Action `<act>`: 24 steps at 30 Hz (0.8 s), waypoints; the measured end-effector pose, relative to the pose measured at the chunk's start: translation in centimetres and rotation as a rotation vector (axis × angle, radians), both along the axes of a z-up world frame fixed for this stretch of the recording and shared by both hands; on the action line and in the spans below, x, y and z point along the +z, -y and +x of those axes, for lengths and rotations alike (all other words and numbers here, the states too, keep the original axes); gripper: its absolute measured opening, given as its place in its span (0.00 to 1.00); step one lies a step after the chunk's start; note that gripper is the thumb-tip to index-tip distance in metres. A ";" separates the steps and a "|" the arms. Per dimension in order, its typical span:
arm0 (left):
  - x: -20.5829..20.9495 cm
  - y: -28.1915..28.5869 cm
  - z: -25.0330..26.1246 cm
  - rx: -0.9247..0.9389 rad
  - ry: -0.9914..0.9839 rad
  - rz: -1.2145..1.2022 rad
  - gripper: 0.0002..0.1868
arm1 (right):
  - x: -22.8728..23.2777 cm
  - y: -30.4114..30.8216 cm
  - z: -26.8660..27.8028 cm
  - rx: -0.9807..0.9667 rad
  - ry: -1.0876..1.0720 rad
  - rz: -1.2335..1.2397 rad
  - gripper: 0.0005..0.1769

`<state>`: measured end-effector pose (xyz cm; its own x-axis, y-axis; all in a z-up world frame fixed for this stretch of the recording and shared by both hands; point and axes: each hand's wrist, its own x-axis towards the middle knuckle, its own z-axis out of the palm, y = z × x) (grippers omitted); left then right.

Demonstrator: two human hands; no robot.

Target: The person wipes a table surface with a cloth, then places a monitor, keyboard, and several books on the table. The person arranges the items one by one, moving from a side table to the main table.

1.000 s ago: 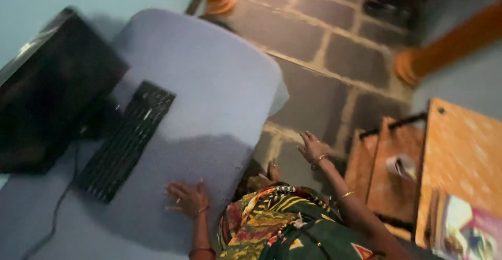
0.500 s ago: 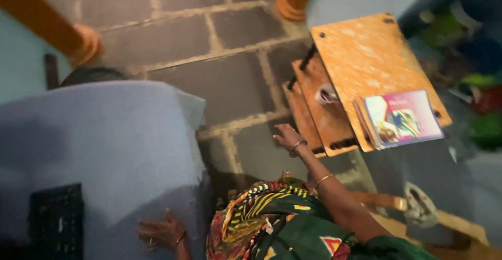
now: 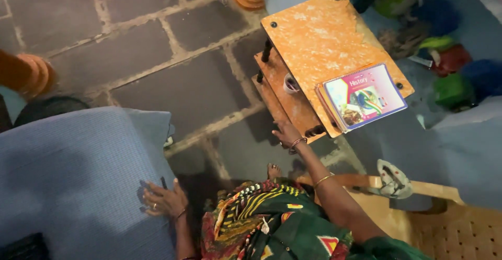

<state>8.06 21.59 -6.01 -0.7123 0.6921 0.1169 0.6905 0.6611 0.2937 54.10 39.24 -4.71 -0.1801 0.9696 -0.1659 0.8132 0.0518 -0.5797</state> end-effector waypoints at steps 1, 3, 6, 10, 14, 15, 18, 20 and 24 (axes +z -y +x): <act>-0.2 -0.6 0.9 -0.002 0.004 -0.001 0.56 | 0.0 -0.1 0.6 0.005 -0.012 0.006 0.28; -0.4 -1.5 2.7 -0.018 0.021 -0.002 0.53 | 0.1 -0.4 2.0 0.021 -0.021 0.002 0.27; -0.2 -3.1 5.0 -0.057 0.061 -0.012 0.47 | 1.0 -1.0 4.1 0.018 -0.015 -0.023 0.26; 0.1 -6.0 9.4 -0.129 0.092 -0.069 0.43 | 2.3 -1.3 7.8 -0.167 -0.063 -0.054 0.23; 0.3 -10.1 14.5 -0.254 0.085 -0.130 0.40 | 3.4 -1.5 12.4 -0.283 -0.235 0.228 0.17; 0.2 -11.3 15.9 -0.282 0.113 -0.120 0.40 | 3.5 -1.5 13.6 -0.392 -0.299 0.192 0.16; -0.4 -14.7 20.6 -0.387 0.143 -0.125 0.41 | 3.2 -1.7 17.3 -0.656 -0.525 0.153 0.14; -0.9 -16.7 23.8 -0.483 0.088 -0.171 0.40 | 2.9 -1.7 20.0 -0.743 -0.719 0.228 0.13; -0.3 -20.2 30.0 -0.689 0.172 -0.145 0.31 | 2.0 -1.1 25.2 -0.961 -0.864 0.198 0.12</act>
